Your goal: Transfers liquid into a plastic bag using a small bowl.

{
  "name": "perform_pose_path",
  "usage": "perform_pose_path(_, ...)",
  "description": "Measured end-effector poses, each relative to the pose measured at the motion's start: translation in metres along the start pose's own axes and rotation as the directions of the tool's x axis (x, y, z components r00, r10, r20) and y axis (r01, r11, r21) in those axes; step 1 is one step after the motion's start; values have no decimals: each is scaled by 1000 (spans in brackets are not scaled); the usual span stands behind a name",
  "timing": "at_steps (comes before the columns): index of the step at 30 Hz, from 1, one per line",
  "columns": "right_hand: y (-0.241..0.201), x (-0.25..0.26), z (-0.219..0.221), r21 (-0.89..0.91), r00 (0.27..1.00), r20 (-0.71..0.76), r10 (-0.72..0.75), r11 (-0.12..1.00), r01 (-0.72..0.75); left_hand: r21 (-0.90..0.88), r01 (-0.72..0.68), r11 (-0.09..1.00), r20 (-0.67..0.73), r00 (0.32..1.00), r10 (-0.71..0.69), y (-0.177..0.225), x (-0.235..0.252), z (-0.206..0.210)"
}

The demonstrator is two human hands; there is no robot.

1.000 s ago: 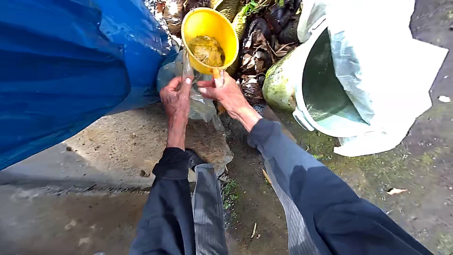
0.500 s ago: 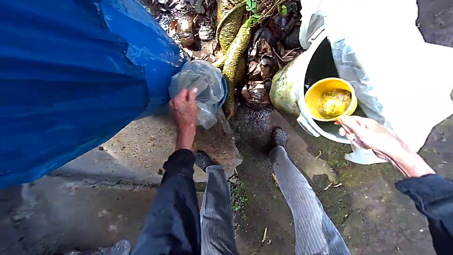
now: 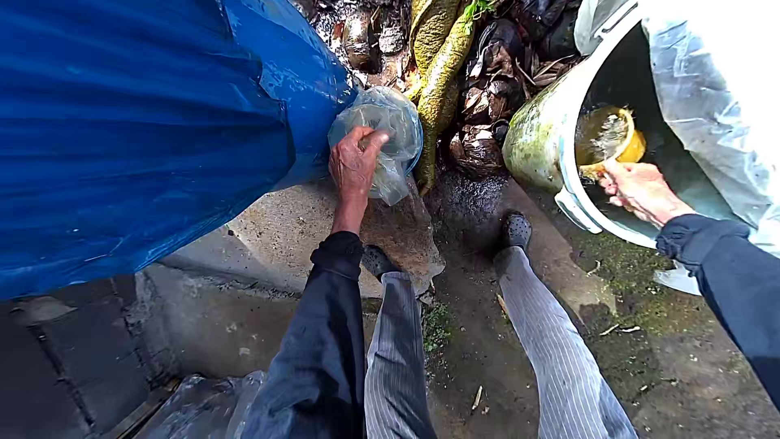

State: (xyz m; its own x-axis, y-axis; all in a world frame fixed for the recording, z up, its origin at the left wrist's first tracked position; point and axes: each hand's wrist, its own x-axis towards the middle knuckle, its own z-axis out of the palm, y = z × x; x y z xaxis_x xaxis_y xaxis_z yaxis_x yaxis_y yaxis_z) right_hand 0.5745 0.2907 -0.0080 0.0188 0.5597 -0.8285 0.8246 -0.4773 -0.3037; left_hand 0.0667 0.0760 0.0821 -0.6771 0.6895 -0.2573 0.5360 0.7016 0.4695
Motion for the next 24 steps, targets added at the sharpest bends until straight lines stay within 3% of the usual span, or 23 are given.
perform_pose_path(3, -4, -36, -23, 208, 999, 12, 51, 977, -52, 60, -8, 998, -65, 998, 12, -1, 10, 2)
perform_pose_path(8, 3, -104, -53, 313, 999, 36, -30, 950, 18, 42, -35, 998, -103, 994, 39, 0, 30, -6)
perform_pose_path(13, -24, -172, -71, 360, 989, 48, -141, 926, 115, 29, -87, 996, -56, 995, 88, 10, 36, -5)
perform_pose_path(18, -90, -220, -63, 227, 956, 112, -272, 943, 242, 8, -91, 996, 82, 992, 90, 18, 42, -4)
perform_pose_path(21, -135, -224, -31, 156, 903, 153, -400, 913, 378, 38, -71, 997, 124, 990, 66, 23, 44, -8)
perform_pose_path(24, -192, -225, 11, -46, 841, 167, -514, 848, 528, 86, -66, 994, 119, 991, 56, 26, 44, -9)
